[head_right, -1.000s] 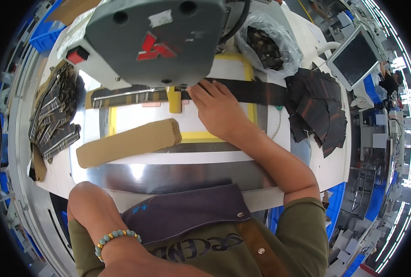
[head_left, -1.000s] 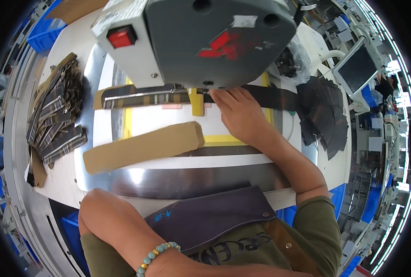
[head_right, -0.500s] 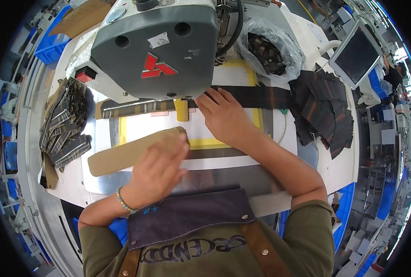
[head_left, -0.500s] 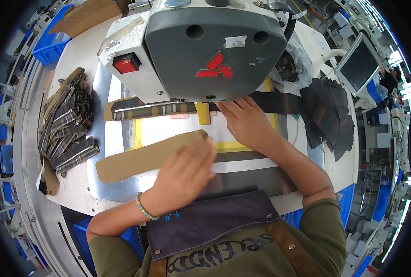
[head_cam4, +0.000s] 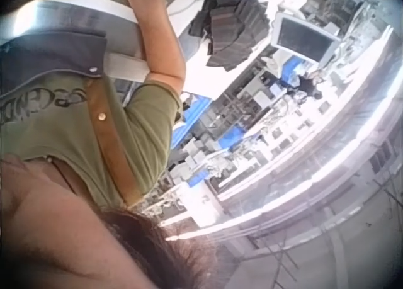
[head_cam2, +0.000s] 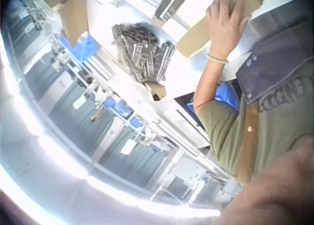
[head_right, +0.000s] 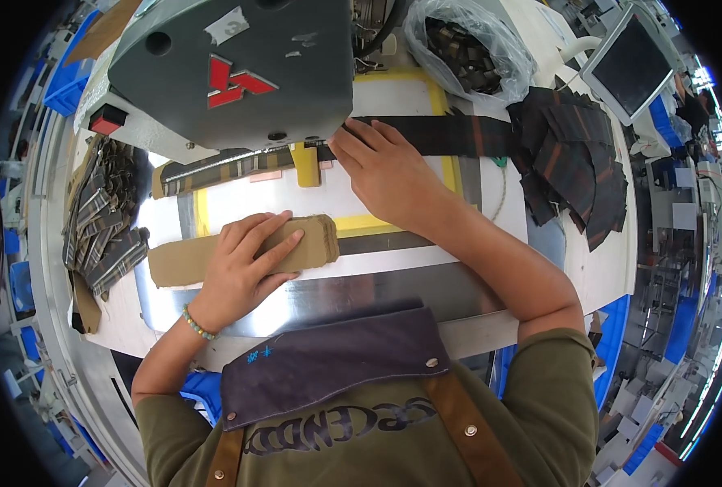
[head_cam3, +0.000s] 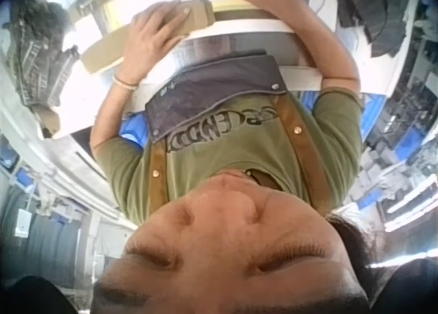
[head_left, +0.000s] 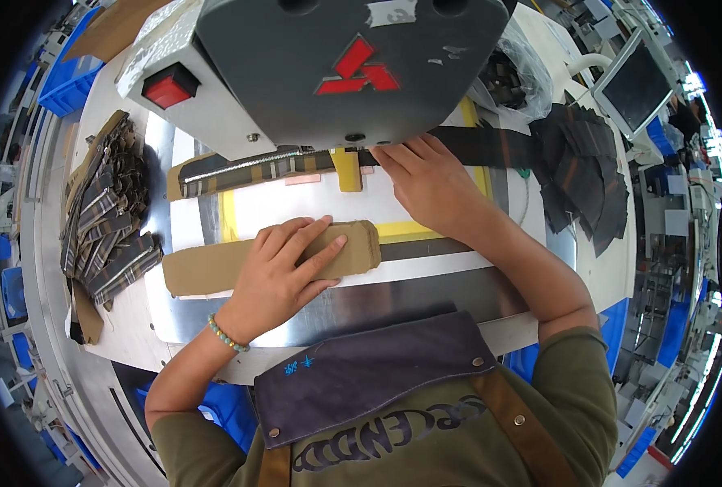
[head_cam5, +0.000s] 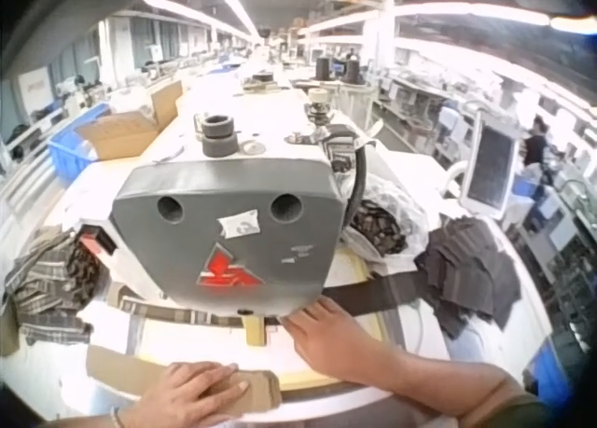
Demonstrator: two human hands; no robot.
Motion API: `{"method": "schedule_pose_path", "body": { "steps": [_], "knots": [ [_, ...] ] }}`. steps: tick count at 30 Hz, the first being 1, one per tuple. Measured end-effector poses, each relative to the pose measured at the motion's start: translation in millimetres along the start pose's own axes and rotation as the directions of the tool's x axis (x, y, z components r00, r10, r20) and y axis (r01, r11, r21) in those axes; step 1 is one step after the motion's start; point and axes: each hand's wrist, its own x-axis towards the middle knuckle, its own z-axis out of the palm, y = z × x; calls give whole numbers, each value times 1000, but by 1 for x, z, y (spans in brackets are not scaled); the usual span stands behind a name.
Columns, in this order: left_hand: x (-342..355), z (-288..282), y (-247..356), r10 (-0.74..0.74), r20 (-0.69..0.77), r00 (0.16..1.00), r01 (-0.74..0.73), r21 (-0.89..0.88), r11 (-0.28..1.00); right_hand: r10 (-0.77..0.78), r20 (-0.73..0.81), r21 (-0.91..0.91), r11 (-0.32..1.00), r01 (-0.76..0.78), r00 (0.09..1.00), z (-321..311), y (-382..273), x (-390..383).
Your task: Sewing fabric straps onto a base material using an industrial sewing machine.
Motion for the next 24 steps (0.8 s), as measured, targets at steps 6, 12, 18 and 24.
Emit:
{"method": "schedule_pose_path", "body": {
  "steps": [6,12,18,24],
  "knots": [
    [11,-4,-3,82,23,996,-82,-19,996,5,-14,10,1000,-5,1000,1,-1,-3],
    [36,-21,-1,-62,-123,991,74,95,993,10,26,35,999,-11,1000,-1,-1,-6],
    [46,2,-22,-212,-108,971,227,159,961,-4,39,7,1000,3,999,-2,-2,-3],
    [44,2,-24,-212,-70,975,220,126,967,-23,59,0,1000,23,998,-6,-5,-3]
  ]
}}
